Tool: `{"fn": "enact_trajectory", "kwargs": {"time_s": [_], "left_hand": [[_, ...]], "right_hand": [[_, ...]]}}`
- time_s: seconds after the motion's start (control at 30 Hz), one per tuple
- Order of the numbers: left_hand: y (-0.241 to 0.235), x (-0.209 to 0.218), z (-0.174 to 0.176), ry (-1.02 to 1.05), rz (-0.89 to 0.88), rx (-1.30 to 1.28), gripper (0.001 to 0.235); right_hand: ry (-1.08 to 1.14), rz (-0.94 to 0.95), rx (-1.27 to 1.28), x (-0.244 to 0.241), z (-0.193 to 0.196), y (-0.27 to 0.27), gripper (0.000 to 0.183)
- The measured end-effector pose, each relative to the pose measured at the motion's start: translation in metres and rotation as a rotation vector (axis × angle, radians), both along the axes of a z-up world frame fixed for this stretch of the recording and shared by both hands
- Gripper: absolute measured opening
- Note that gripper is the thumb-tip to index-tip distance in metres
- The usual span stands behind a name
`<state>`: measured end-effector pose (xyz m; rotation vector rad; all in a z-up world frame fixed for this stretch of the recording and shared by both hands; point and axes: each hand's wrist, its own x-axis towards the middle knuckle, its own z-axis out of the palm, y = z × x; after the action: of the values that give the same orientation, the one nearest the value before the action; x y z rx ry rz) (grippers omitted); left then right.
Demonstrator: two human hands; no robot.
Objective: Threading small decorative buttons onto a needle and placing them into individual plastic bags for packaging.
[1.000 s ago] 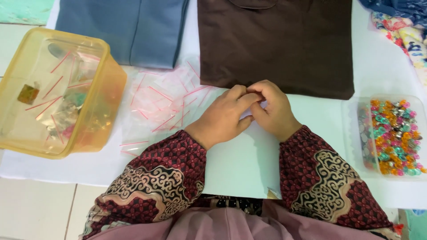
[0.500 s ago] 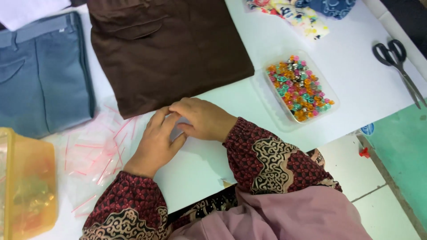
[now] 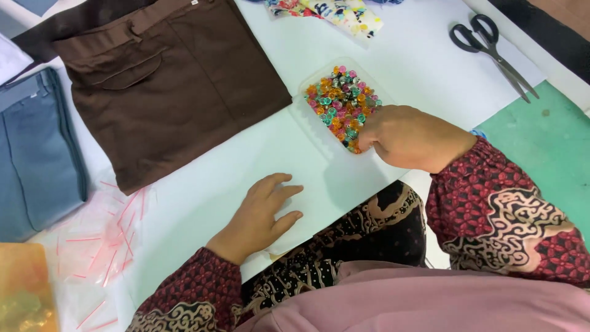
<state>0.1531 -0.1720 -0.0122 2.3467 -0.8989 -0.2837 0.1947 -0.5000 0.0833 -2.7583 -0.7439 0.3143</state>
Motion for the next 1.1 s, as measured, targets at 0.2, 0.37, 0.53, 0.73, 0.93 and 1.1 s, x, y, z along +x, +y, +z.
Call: {"fn": "enact_trajectory", "kwargs": {"time_s": [0.2, 0.37, 0.53, 0.73, 0.93, 1.1], "left_hand": [[-0.088, 0.037, 0.011, -0.040, 0.064, -0.273, 0.044], [-0.111, 0.051, -0.019, -0.169, 0.058, -0.311, 0.042], [-0.103, 0.053, -0.023, -0.123, -0.013, -0.220, 0.044], [-0.102, 0.056, -0.029, -0.170, -0.056, -0.204, 0.038], [-0.101, 0.057, -0.033, -0.235, -0.044, -0.126, 0.040], [-0.103, 0.056, -0.035, -0.284, -0.038, -0.089, 0.040]], "right_hand": [[0.137, 0.049, -0.086, 0.032, -0.045, -0.010, 0.032], [0.121, 0.043, -0.089, 0.054, -0.044, 0.005, 0.033], [0.187, -0.042, -0.063, 0.094, -0.026, 0.008, 0.034], [-0.085, -0.003, -0.056, 0.125, -0.041, 0.021, 0.023], [-0.053, 0.046, -0.100, 0.107, -0.033, 0.029, 0.049], [0.033, 0.055, -0.123, 0.074, -0.015, 0.026, 0.043]]}}
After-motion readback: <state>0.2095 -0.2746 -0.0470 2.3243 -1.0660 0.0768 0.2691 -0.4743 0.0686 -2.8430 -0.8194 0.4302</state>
